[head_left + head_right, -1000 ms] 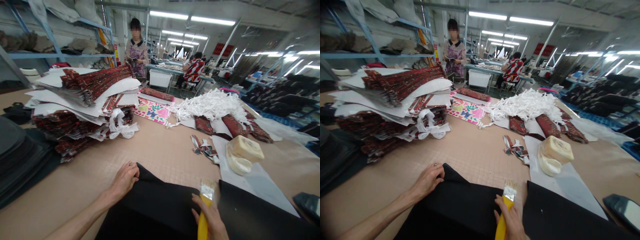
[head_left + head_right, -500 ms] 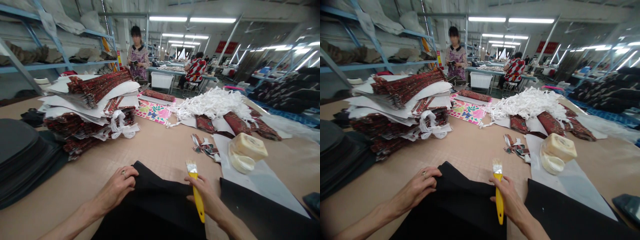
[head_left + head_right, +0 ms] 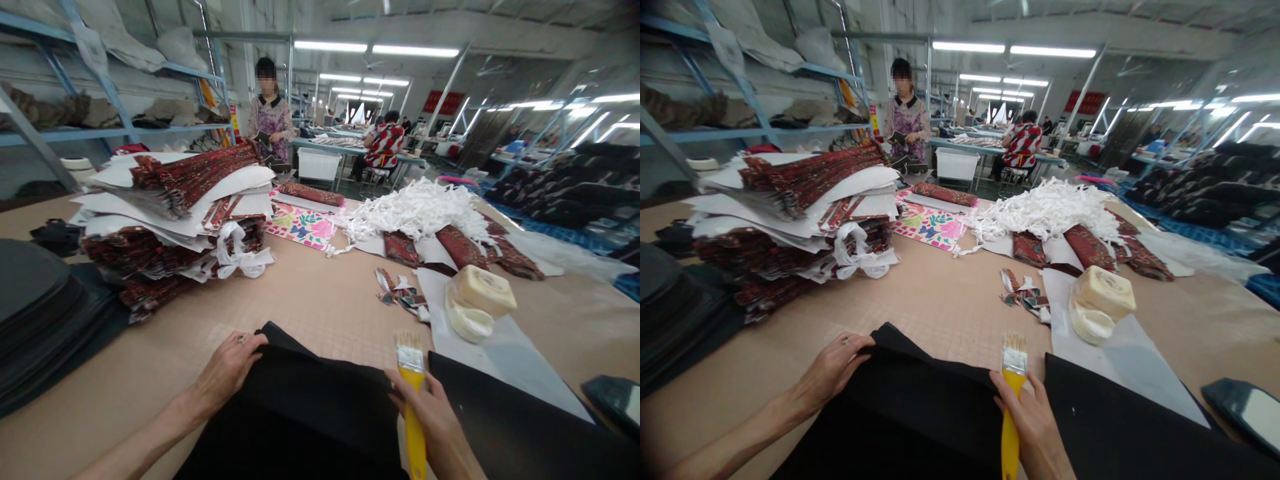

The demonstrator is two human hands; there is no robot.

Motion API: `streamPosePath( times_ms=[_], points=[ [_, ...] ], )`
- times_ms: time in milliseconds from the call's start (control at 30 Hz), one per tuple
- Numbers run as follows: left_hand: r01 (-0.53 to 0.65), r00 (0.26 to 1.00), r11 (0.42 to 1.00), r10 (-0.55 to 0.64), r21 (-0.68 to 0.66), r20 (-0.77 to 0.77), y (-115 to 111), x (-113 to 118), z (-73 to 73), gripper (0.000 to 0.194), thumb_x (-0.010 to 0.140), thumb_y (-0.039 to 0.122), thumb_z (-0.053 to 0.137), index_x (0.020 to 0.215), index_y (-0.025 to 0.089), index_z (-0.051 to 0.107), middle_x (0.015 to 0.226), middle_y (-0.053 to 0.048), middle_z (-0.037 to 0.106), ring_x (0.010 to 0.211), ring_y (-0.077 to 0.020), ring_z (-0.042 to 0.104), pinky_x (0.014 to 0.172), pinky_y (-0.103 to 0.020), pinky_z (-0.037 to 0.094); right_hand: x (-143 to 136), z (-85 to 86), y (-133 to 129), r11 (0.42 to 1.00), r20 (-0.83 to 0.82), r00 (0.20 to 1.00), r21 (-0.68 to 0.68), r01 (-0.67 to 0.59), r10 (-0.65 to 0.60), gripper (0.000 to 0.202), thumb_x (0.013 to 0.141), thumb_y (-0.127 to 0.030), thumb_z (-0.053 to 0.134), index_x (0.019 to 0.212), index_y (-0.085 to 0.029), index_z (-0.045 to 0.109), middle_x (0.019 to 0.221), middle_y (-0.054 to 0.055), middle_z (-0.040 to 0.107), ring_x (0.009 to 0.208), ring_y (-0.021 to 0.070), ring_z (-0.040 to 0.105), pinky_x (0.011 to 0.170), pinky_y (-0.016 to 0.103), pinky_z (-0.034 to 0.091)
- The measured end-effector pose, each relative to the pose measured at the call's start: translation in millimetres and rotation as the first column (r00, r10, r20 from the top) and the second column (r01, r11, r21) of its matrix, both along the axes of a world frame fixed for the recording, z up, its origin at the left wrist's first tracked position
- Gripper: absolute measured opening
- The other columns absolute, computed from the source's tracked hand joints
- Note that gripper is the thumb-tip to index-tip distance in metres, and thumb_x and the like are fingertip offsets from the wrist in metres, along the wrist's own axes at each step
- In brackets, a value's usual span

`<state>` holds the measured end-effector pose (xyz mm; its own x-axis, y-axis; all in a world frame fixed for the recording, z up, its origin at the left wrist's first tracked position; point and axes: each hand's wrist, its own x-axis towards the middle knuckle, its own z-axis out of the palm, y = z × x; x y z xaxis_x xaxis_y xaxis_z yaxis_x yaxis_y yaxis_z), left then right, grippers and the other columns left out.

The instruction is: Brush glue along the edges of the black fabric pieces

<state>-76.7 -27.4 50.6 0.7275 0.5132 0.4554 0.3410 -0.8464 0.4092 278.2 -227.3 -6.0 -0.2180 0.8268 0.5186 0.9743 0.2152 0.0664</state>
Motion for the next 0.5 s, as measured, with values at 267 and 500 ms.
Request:
streamPosePath(
  times_ms=[267, 500],
  points=[
    [0.09, 0.995, 0.818, -0.101, -0.569, 0.012, -19, -8, 36.7, 0.01, 0.084, 0.017, 0.048, 0.079, 0.02, 0.056, 0.093, -0.003, 0.063, 0.092, -0.0174, 0.059, 0.083, -0.025, 0.045, -77, 52.5, 32, 0.992, -0.246, 0.964, 0.102, -0.074, 0.097, 0.038, 0.085, -0.031, 0.057, 0.12, -0.02, 0.049, 0.111, 0.012, 0.068, 0.105, 0.027, 0.063, 0.1, 0.047, 0.031],
    [0.031, 0.988, 0.626, -0.137, -0.78, -0.071, -23, -40, 24.4, 0.024, 0.088, 0.044, 0.045, 0.086, 0.022, 0.055, 0.102, -0.007, 0.065, 0.1, -0.0242, 0.059, 0.088, -0.033, 0.048, -135, 105.4, 64, 0.848, -0.346, 0.879, -0.304, -0.435, 0.327, 0.045, 0.082, -0.053, 0.058, 0.115, -0.023, 0.05, 0.077, -0.003, 0.068, 0.07, 0.0127, 0.064, 0.102, 0.035, 0.033]
  ],
)
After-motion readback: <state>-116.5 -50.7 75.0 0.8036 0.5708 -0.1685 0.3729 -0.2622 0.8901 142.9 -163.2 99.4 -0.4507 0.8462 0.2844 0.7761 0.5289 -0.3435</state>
